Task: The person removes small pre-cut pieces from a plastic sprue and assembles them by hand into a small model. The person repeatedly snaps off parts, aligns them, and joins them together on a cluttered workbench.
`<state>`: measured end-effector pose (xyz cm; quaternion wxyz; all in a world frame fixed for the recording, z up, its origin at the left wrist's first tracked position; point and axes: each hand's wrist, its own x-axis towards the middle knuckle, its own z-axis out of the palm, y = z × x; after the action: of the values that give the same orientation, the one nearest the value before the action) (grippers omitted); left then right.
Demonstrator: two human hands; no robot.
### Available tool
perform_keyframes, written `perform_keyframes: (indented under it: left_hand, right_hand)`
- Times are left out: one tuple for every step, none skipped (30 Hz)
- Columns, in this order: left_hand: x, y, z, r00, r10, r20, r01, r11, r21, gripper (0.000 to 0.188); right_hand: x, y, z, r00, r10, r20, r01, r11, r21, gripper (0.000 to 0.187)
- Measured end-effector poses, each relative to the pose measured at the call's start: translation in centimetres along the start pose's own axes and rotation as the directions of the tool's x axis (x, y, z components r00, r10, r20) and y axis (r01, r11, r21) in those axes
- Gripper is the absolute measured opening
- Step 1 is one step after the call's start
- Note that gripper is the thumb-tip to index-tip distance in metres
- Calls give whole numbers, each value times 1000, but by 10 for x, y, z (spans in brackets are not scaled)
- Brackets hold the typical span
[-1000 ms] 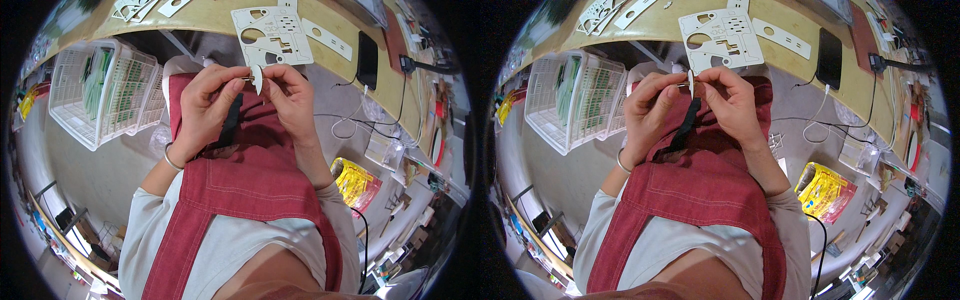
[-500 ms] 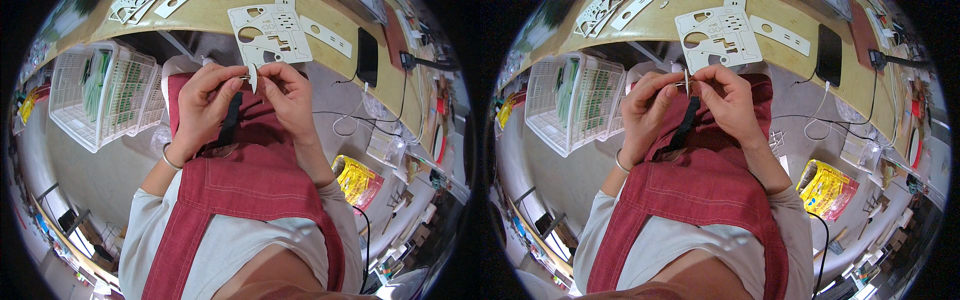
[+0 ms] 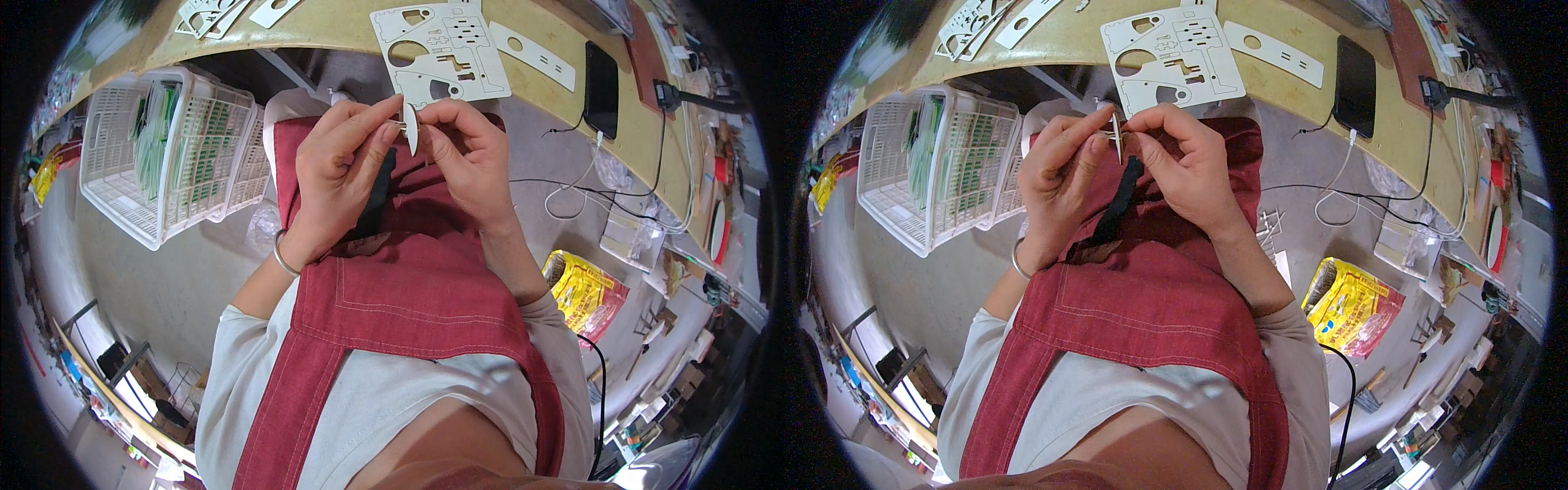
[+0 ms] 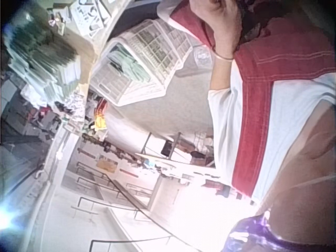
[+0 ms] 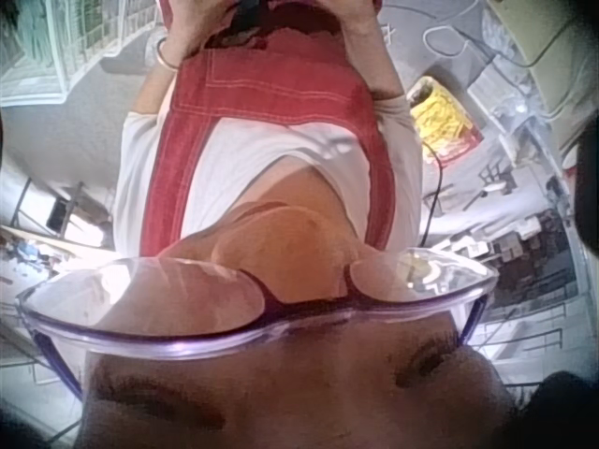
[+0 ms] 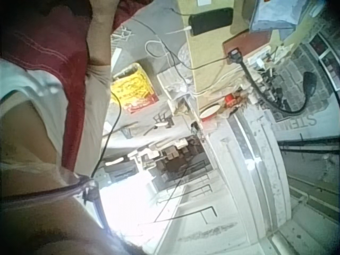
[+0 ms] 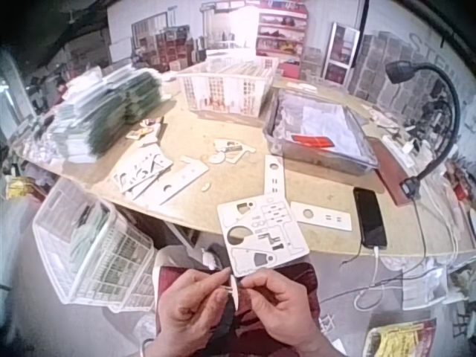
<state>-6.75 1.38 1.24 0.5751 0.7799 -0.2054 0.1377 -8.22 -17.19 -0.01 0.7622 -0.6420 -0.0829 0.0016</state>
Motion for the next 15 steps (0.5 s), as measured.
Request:
perform_keyframes:
  left_hand:
    - [0, 0, 0, 1000, -2, -4, 2, 1000, 7, 27]
    - [0, 1, 0, 1000, -3, -9, 4, 1000, 15, 27]
    - [0, 2, 0, 1000, -5, -13, 5, 1000, 22, 27]
    - [0, 2, 0, 1000, -4, -12, 4, 999, 37, 27]
    - [0, 2, 0, 1000, -2, -12, 3, 999, 51, 26]
    - [0, 2, 0, 1000, 0, -11, 1, 998, 66, 26]
    - [0, 3, 0, 1000, -5, -9, 6, 998, 66, 26]
    - [0, 4, 0, 1000, -10, -7, 11, 998, 66, 26]
    - [0, 5, 0, 1000, -15, -4, 15, 998, 66, 26]
    - [0, 4, 0, 1000, -29, 5, 29, 999, 19, 26]
    - [-1, 3, 0, 999, -42, 15, 42, 999, -29, 26]
    - [-1, 2, 0, 998, -55, 25, 56, 995, -76, 26]
    - [-2, 1, 0, 998, -55, 29, 57, 996, -74, 26]
    - [-2, 1, 0, 998, -55, 33, 57, 996, -71, 26]
    - [-3, 1, 0, 998, -55, 37, 58, 996, -69, 26]
  right_hand:
    - [-1, 2, 0, 1000, -8, 0, 8, 1000, -10, 11]
    - [-1, 3, -1, 1000, -17, 1, 17, 1000, -20, 11]
    - [-1, 3, 1, 999, -34, -15, 34, 999, -39, 10]
    - [-2, 1, 5, 998, -52, -33, 50, 997, -57, 10]
    - [-2, 0, 8, 996, -71, -51, 67, 995, -75, 10]
    - [-2, 3, 8, 991, -124, -49, 117, 985, -128, 9]
    - [-1, 6, 7, 983, -177, -44, 167, 969, -181, 9]
    - [-1, 8, 7, 973, -229, -36, 215, 948, -233, 9]
    - [-1, 8, 6, 973, -230, -35, 215, 946, -243, 10]
    - [0, 6, 6, 972, -231, -34, 215, 943, -252, 10]
    - [0, 5, 6, 972, -232, -33, 216, 941, -262, 11]
    - [1, 2, 6, 961, -277, -17, 256, 910, -325, 12]
    - [2, -2, 7, 948, -319, 1, 295, 874, -386, 13]
    - [2, -4, 7, 933, -360, 21, 331, 832, -445, 14]
    - [3, -5, 8, 926, -377, 16, 341, 821, -458, 15]
